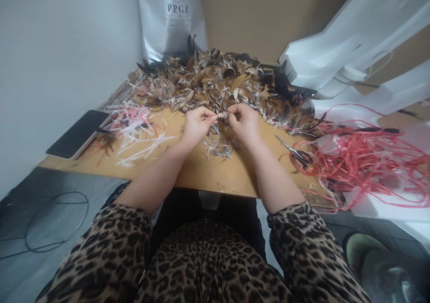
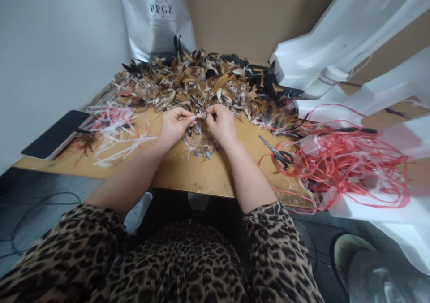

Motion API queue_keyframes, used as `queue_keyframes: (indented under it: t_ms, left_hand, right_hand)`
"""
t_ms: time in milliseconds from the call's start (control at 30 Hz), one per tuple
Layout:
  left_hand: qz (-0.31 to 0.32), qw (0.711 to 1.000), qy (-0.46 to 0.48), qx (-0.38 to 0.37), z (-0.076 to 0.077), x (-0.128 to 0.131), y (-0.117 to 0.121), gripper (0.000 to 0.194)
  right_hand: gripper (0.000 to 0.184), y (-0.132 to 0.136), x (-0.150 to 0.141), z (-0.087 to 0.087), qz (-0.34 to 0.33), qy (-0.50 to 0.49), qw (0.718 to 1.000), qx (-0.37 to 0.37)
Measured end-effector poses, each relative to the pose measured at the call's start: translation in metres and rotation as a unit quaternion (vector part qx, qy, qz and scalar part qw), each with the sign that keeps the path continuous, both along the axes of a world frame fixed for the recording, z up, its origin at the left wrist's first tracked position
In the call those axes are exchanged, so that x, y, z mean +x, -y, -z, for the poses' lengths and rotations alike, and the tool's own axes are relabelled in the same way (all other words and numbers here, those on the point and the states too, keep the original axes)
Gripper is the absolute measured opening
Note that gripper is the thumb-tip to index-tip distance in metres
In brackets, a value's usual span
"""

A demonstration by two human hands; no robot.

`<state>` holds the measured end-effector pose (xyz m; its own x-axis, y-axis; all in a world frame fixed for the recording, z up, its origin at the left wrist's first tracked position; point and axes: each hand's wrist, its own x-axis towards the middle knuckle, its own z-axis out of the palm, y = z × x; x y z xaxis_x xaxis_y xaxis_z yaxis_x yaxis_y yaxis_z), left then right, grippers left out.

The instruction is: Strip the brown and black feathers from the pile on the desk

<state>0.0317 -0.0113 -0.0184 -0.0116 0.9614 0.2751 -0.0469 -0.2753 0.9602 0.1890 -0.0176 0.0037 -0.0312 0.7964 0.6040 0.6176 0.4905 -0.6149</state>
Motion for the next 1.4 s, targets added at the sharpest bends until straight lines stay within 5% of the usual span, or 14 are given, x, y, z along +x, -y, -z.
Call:
queue_keyframes:
  t_ms: [400, 667, 900, 1067, 1167, 1300, 1400]
  left_hand:
    - [0.068, 0.997, 0.012, -0.046, -0.009, 0.001, 0.006, 0.016]
    - [0.226, 0.949, 0.108, -0.192, -0.022, -0.018, 0.005, 0.031]
    - [0.212, 0.954, 0.072, -0.200, -0.020, -0.019, 0.004, 0.031]
    - [0.163, 0.966, 0.076, -0.183, -0.016, -0.015, 0.003, 0.030]
    - [0.135, 0.970, 0.092, -0.179, -0.017, -0.014, 0.000, 0.032]
    - [0.118, 0.976, 0.084, -0.163, -0.016, -0.010, -0.001, 0.032]
    - [0.107, 0.981, 0.059, -0.149, -0.013, -0.007, -0.001, 0.029]
  right_hand:
    - [0.014, -0.003, 0.006, 0.004, -0.005, 0.007, 1.000, 0.030]
    - [0.015, 0.001, 0.010, 0.002, -0.068, 0.009, 0.995, 0.068]
    - [0.014, 0.010, 0.004, -0.004, -0.135, 0.034, 0.987, 0.076]
    - [0.029, 0.010, 0.000, -0.004, -0.023, -0.075, 0.994, 0.071]
    - [0.026, 0.006, -0.004, -0.001, 0.000, -0.197, 0.980, -0.001]
    - [0.024, 0.007, -0.012, -0.004, -0.076, -0.294, 0.938, -0.166]
    - [0.022, 0.010, -0.017, -0.009, -0.096, -0.310, 0.927, -0.189]
